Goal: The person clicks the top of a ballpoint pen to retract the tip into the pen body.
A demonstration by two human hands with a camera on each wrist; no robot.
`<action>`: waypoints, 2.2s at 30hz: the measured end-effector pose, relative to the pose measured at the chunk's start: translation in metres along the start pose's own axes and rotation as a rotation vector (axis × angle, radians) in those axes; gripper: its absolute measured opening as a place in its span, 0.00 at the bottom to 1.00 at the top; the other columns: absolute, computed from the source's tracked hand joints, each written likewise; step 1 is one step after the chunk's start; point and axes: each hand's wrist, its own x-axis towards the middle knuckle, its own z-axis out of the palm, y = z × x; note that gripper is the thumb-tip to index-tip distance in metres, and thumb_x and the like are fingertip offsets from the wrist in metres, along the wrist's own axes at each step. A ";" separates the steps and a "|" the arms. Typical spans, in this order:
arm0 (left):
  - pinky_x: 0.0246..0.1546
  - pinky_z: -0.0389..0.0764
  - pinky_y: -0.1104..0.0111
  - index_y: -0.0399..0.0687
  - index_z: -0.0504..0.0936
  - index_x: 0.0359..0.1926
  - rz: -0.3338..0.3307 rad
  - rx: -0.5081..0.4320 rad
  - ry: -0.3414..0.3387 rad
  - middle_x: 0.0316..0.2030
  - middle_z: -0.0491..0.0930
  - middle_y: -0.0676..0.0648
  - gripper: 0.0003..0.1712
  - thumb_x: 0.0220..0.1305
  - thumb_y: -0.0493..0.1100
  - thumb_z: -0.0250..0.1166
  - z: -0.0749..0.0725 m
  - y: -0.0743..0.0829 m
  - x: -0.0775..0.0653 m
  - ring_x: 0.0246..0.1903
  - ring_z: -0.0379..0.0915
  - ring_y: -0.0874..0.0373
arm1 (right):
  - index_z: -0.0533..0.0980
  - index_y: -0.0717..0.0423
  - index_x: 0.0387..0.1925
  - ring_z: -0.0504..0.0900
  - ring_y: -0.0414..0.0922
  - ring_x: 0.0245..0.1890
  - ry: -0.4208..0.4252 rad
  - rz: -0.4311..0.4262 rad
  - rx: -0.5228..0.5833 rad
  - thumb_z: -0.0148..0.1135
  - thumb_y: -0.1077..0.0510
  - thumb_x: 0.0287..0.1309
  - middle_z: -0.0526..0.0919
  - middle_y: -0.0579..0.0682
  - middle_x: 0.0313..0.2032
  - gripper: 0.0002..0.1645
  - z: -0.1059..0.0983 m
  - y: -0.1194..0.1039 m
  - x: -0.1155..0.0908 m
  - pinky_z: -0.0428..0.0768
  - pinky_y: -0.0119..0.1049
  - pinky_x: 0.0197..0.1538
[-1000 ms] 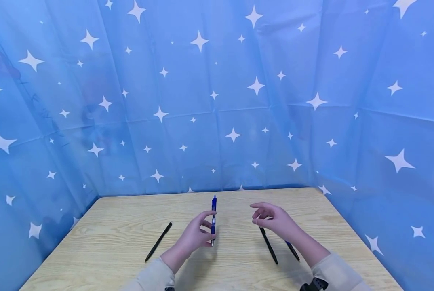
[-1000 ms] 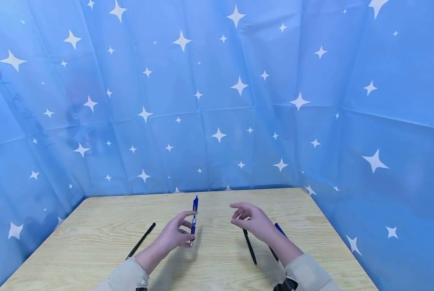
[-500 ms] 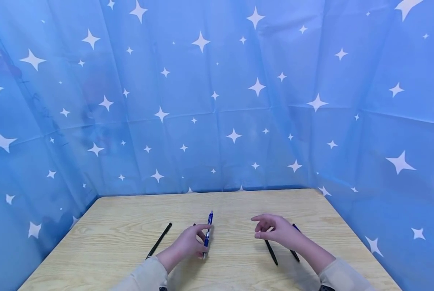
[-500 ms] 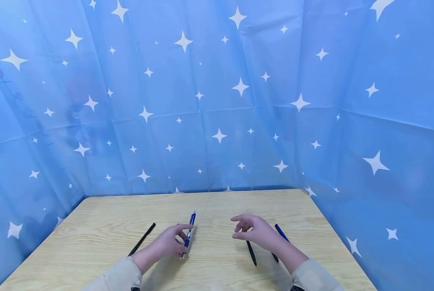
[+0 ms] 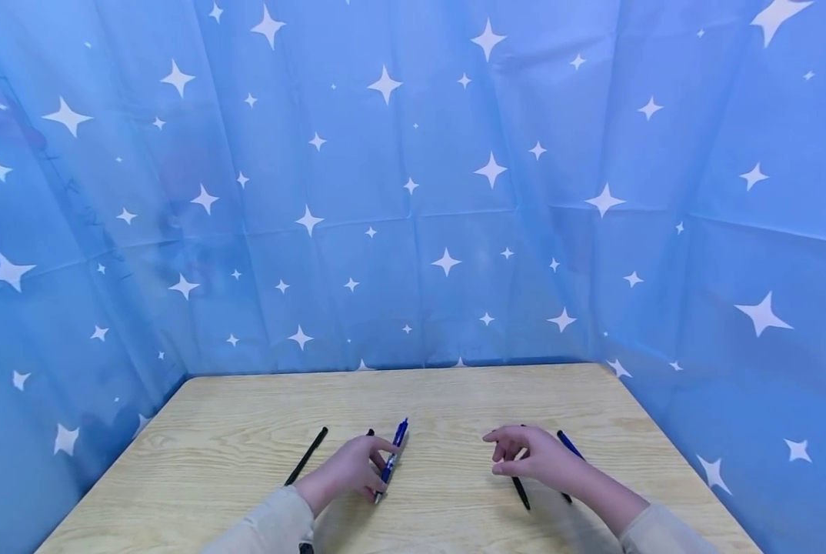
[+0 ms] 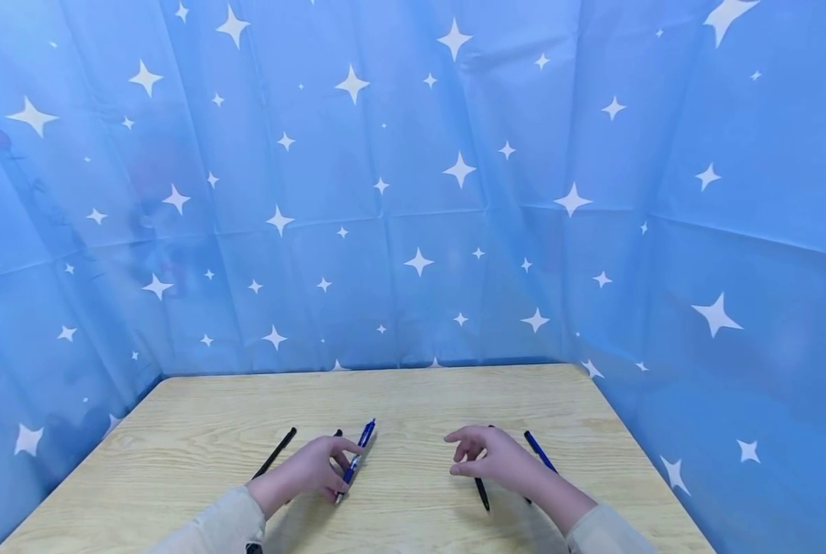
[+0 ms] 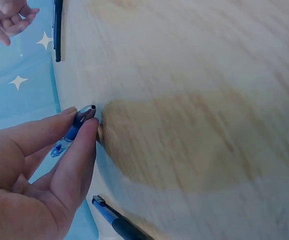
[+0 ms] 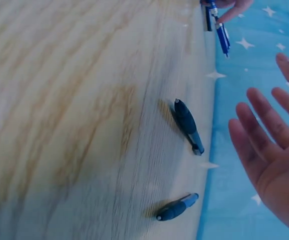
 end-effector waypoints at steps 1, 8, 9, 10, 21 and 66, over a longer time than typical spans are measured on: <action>0.21 0.83 0.65 0.35 0.79 0.56 -0.002 0.002 -0.003 0.31 0.76 0.43 0.36 0.42 0.16 0.69 0.000 0.000 0.000 0.20 0.78 0.53 | 0.73 0.65 0.60 0.79 0.45 0.36 -0.002 0.001 -0.010 0.68 0.56 0.60 0.80 0.48 0.37 0.29 0.000 0.000 -0.002 0.80 0.36 0.36; 0.20 0.83 0.65 0.36 0.83 0.49 -0.029 0.034 -0.008 0.32 0.75 0.43 0.30 0.41 0.16 0.70 -0.004 0.001 0.000 0.19 0.78 0.54 | 0.74 0.64 0.59 0.79 0.44 0.35 -0.040 0.013 -0.020 0.68 0.56 0.60 0.80 0.50 0.38 0.28 -0.002 -0.001 -0.011 0.79 0.36 0.33; 0.20 0.83 0.66 0.36 0.84 0.47 -0.026 0.046 -0.006 0.31 0.75 0.44 0.29 0.40 0.17 0.70 -0.005 0.002 0.000 0.19 0.78 0.54 | 0.74 0.64 0.59 0.79 0.44 0.35 -0.042 0.014 -0.019 0.68 0.56 0.60 0.81 0.51 0.38 0.28 -0.002 -0.001 -0.012 0.79 0.36 0.33; 0.20 0.83 0.66 0.36 0.85 0.46 -0.025 0.054 -0.003 0.31 0.75 0.44 0.28 0.40 0.17 0.70 -0.005 0.002 0.000 0.19 0.78 0.55 | 0.74 0.64 0.59 0.79 0.44 0.35 -0.044 0.014 -0.020 0.67 0.56 0.60 0.81 0.52 0.38 0.27 -0.002 0.000 -0.013 0.79 0.35 0.34; 0.23 0.84 0.66 0.37 0.87 0.40 -0.076 0.083 -0.052 0.31 0.74 0.43 0.21 0.43 0.19 0.71 -0.010 0.006 -0.001 0.25 0.77 0.55 | 0.74 0.67 0.58 0.80 0.42 0.35 -0.049 -0.016 -0.022 0.68 0.59 0.60 0.81 0.55 0.39 0.27 -0.006 0.005 -0.020 0.81 0.34 0.37; 0.30 0.80 0.68 0.44 0.85 0.47 0.149 0.106 -0.101 0.31 0.81 0.47 0.20 0.51 0.31 0.74 0.010 0.045 -0.002 0.26 0.77 0.60 | 0.78 0.63 0.49 0.75 0.48 0.37 0.013 0.289 -0.002 0.78 0.70 0.39 0.75 0.54 0.37 0.30 -0.002 0.019 0.003 0.76 0.41 0.35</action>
